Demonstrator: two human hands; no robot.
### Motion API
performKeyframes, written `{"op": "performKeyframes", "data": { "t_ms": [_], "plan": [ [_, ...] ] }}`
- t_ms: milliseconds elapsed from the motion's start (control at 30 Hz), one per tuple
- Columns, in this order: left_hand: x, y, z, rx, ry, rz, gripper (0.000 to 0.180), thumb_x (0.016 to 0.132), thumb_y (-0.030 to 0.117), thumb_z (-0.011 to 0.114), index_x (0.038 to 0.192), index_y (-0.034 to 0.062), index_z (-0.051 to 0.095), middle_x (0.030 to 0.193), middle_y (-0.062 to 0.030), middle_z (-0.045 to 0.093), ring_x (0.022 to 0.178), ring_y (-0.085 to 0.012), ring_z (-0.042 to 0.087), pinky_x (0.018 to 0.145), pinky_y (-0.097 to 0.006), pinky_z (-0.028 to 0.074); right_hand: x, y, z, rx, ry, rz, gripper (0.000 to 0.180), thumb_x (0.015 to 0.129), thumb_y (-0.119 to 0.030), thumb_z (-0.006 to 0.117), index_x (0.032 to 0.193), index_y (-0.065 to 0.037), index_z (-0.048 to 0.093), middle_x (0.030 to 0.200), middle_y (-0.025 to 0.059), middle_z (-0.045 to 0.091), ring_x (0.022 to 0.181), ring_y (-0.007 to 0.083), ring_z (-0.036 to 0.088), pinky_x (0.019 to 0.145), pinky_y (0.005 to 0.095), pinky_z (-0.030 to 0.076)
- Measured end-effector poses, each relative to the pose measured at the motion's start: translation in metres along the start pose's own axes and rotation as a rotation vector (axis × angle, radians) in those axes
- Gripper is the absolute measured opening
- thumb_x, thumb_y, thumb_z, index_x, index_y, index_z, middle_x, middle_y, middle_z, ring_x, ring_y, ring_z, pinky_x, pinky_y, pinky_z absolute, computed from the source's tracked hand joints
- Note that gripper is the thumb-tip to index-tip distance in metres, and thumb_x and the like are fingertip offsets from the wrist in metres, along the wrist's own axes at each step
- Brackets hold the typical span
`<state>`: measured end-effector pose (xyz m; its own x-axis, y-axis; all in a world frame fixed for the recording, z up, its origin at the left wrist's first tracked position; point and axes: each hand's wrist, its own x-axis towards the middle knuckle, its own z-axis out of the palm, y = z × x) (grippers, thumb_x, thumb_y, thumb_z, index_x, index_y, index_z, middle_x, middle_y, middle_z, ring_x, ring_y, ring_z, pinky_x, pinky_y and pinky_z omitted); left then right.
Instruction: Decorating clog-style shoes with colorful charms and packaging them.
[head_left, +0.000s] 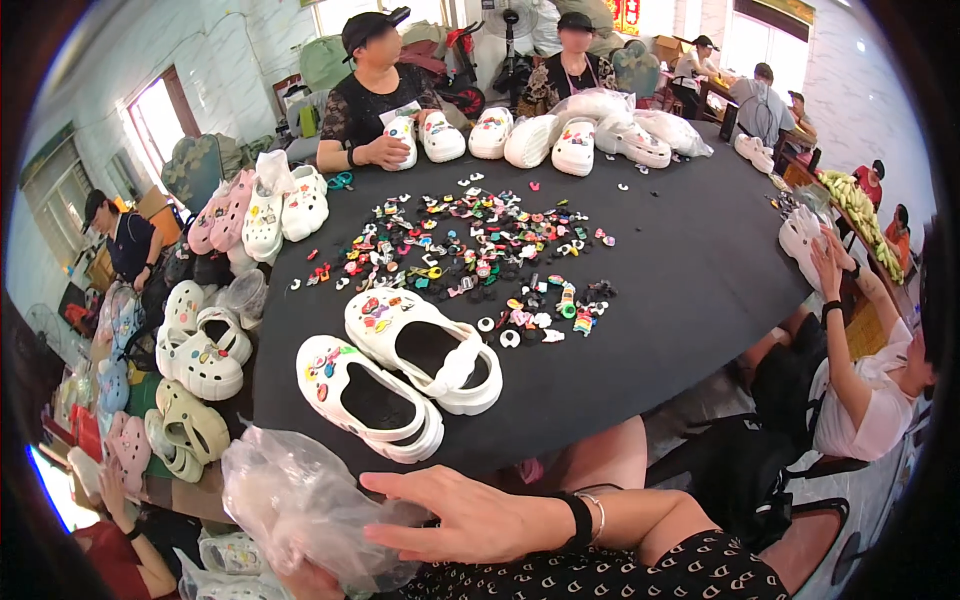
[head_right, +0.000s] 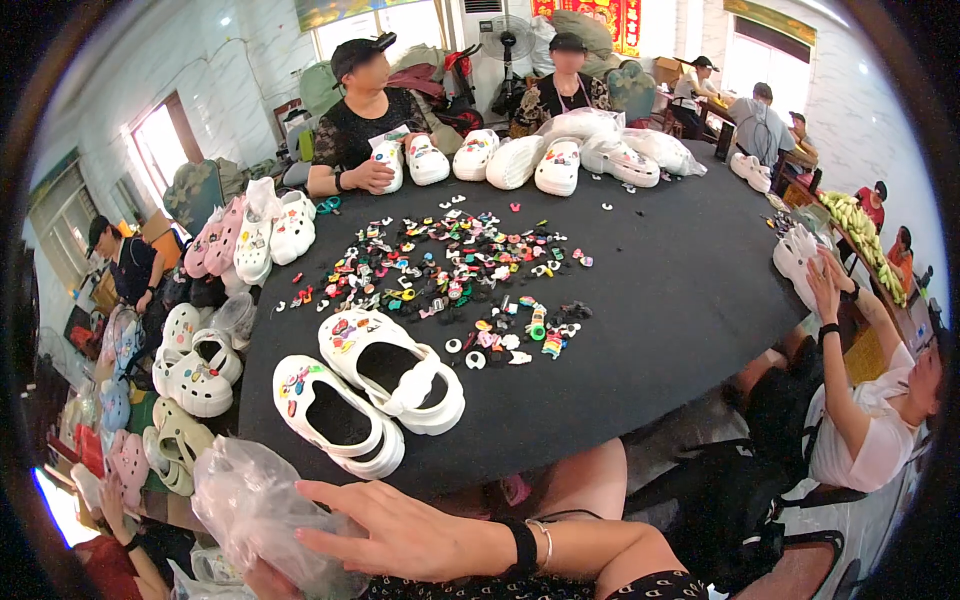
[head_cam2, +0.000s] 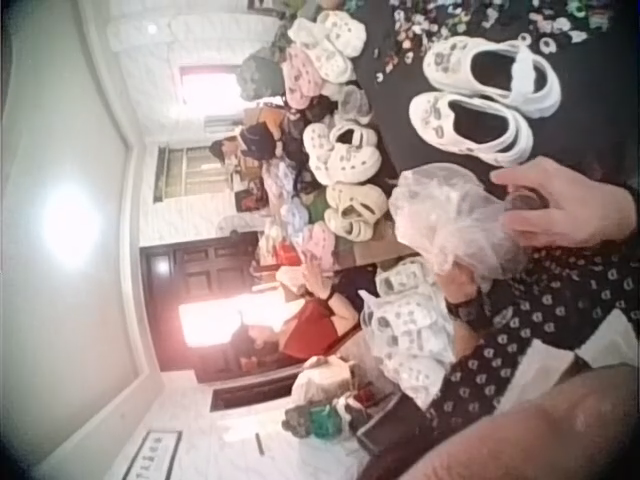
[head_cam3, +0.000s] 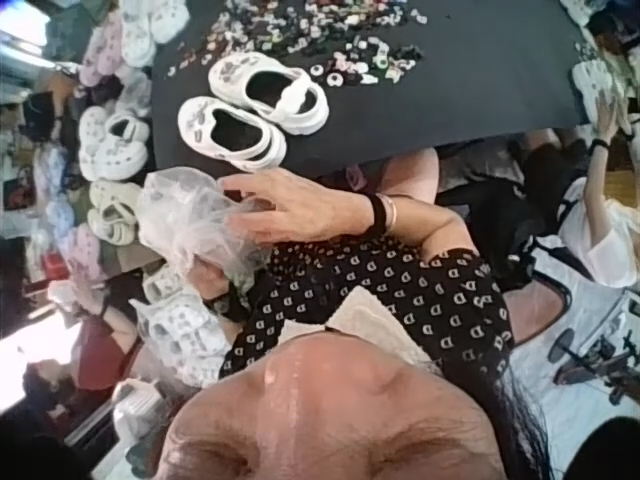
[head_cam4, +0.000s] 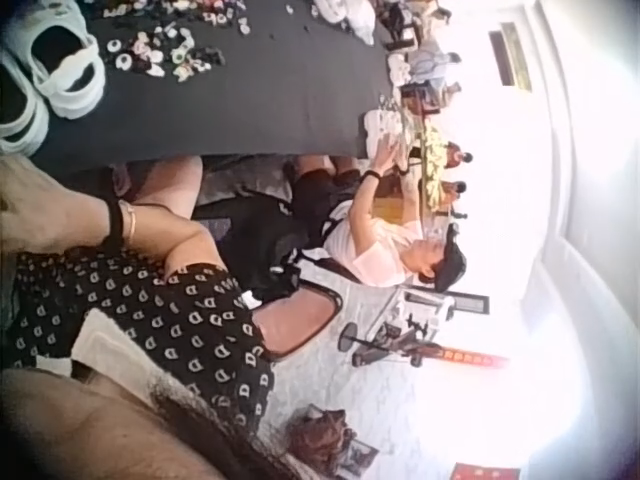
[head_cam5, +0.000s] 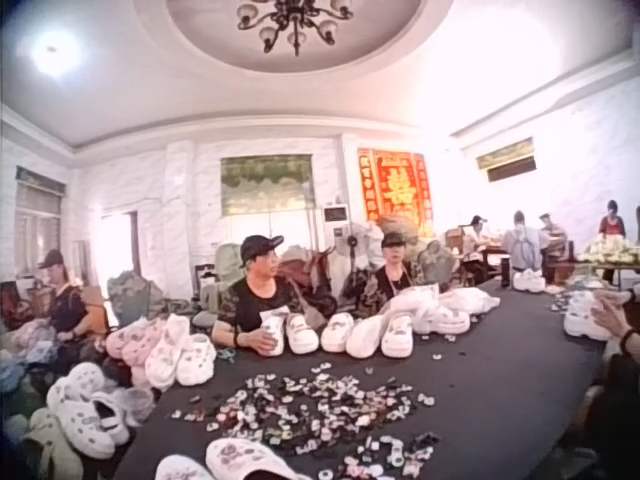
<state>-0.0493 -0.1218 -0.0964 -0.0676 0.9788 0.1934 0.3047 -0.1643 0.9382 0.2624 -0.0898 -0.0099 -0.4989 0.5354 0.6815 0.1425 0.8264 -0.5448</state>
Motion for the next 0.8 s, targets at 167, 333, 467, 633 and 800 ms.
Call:
{"op": "performKeyframes", "data": {
  "t_ms": [167,333,467,633,800],
  "plan": [
    [0.007,0.011,0.015,-0.093,-0.218,-0.082,0.038,0.102,0.02,0.048,0.133,-0.001,0.049,0.124,-0.0149,0.062,0.108,-0.0272,0.061,0.094,-0.038,0.051,0.003,0.004,0.002,-0.085,-0.108,0.056,0.052,0.095,-0.006,0.049,0.146,-0.013,0.042,0.146,0.0234,0.04,0.108,0.0333,0.057,0.089,0.0414,0.047],
    [0.01,0.029,0.034,-0.184,-0.424,-0.177,0.038,0.101,0.019,0.048,0.133,-0.0008,0.049,0.125,-0.0146,0.061,0.109,-0.0261,0.061,0.094,-0.038,0.051,-0.002,0.009,-0.002,-0.072,-0.259,-0.097,0.051,0.086,-0.009,0.052,0.137,-0.003,0.047,0.142,0.0266,0.042,0.109,0.0335,0.057,0.093,0.04,0.047],
    [0.014,0.046,0.051,-0.253,-0.589,-0.249,0.037,0.101,0.019,0.049,0.133,-0.0007,0.049,0.125,-0.0143,0.061,0.109,-0.0252,0.061,0.094,-0.037,0.051,-0.009,0.011,0.003,-0.126,-0.27,-0.095,0.029,0.084,-0.013,0.053,0.11,0.0,0.056,0.112,0.0167,0.057,0.099,0.03,0.059,0.082,0.0391,0.05],
    [0.01,0.062,0.072,-0.365,-0.316,-0.253,0.037,0.098,0.006,0.052,0.134,0.0013,0.049,0.125,-0.0139,0.061,0.111,-0.024,0.061,0.094,-0.036,0.052,-0.007,0.01,-0.009,-0.198,-0.2,-0.036,0.025,0.081,-0.012,0.057,0.104,-0.002,0.057,0.102,0.0106,0.056,0.093,0.0271,0.059,0.075,0.0366,0.051],
    [0.021,0.075,0.085,-0.417,-0.289,-0.301,0.062,0.101,0.046,0.042,0.147,0.0061,0.035,0.142,-0.0145,0.05,0.125,-0.0282,0.056,0.099,-0.043,0.052,0.002,0.01,-0.032,-0.37,0.264,-0.074,0.024,0.072,-0.008,0.065,0.095,-0.002,0.064,0.091,0.0096,0.059,0.074,0.0246,0.061,0.06,0.0341,0.05]
  ]
}}
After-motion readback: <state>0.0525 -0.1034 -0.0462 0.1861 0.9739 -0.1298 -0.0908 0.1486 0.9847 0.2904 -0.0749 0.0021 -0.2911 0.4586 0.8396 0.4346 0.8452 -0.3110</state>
